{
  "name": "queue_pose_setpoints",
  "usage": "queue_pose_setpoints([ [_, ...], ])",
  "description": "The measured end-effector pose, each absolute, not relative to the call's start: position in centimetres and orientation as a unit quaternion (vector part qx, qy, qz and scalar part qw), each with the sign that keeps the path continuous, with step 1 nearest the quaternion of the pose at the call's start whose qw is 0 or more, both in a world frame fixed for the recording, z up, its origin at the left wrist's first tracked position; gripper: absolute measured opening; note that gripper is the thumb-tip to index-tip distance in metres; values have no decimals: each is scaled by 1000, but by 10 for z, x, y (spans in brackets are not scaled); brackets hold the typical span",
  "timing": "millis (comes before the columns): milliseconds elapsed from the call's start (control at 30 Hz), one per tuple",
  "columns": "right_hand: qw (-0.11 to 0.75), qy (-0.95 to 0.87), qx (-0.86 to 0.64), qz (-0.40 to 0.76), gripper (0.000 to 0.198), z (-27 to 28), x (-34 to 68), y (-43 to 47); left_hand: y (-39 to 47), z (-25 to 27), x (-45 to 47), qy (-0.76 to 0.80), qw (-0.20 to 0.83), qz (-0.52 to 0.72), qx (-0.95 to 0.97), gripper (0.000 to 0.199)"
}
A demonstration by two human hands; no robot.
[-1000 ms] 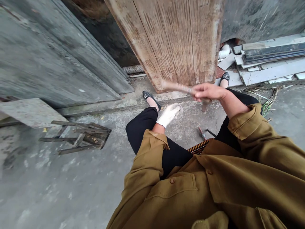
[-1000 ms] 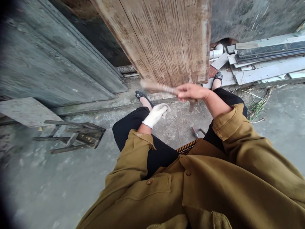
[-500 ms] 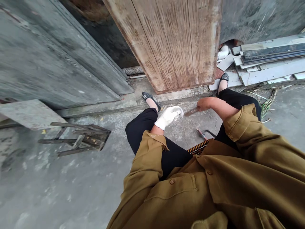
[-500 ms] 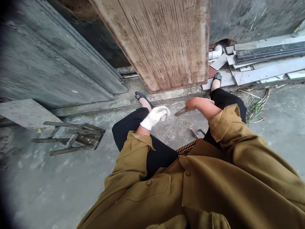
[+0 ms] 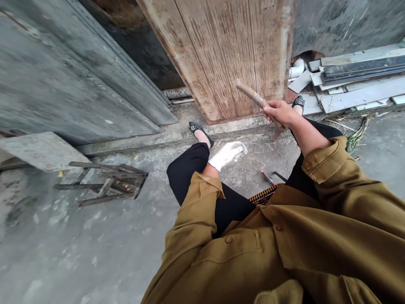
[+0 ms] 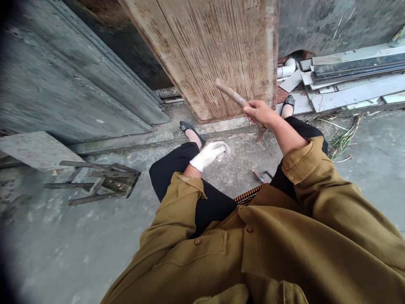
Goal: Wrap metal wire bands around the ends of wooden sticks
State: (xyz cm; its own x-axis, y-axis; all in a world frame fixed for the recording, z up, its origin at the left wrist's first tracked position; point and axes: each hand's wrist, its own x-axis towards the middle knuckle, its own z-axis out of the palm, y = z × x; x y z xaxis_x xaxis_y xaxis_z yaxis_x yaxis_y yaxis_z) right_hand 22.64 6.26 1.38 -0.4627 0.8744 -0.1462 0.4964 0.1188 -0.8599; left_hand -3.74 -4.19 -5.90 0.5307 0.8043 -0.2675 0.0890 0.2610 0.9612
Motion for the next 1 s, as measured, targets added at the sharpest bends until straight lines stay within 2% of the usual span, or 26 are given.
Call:
queue_pose_setpoints([
  [100, 51, -762, -579, 284, 35, -3, 218, 66, -46, -54, -37, 374, 717, 225, 544, 39],
  [200, -127, -800, -548, 208, 38, -14, 205, 60, -48, -47, -42, 375, 718, 246, 532, 38],
  [333, -250, -837, -430, 228, 33, -22, 194, 48, -47, -44, -48, 399, 694, 302, 517, 36],
  [467, -348, -792, -291, 408, 21, -26, 195, 37, -41, -48, -51, 438, 643, 360, 515, 34],
  [567, -331, -741, -240, 533, 23, -21, 198, 33, -37, -51, -53, 456, 619, 393, 504, 33],
  [633, -297, -739, -228, 561, 26, -15, 201, 33, -35, -51, -54, 463, 615, 405, 493, 34],
  [700, -281, -755, -247, 539, 25, -10, 203, 36, -35, -50, -56, 464, 616, 410, 487, 35],
  [800, -277, -810, -307, 416, 17, -10, 204, 39, -34, -50, -57, 466, 615, 394, 500, 34],
  [867, -285, -820, -315, 383, 14, -8, 204, 39, -34, -51, -58, 477, 606, 376, 513, 32],
  [933, -298, -792, -264, 463, 19, -2, 204, 36, -33, -52, -59, 487, 596, 362, 525, 31],
  [1000, -260, -749, -181, 582, 32, 10, 206, 32, -33, -55, -57, 495, 584, 358, 534, 31],
])
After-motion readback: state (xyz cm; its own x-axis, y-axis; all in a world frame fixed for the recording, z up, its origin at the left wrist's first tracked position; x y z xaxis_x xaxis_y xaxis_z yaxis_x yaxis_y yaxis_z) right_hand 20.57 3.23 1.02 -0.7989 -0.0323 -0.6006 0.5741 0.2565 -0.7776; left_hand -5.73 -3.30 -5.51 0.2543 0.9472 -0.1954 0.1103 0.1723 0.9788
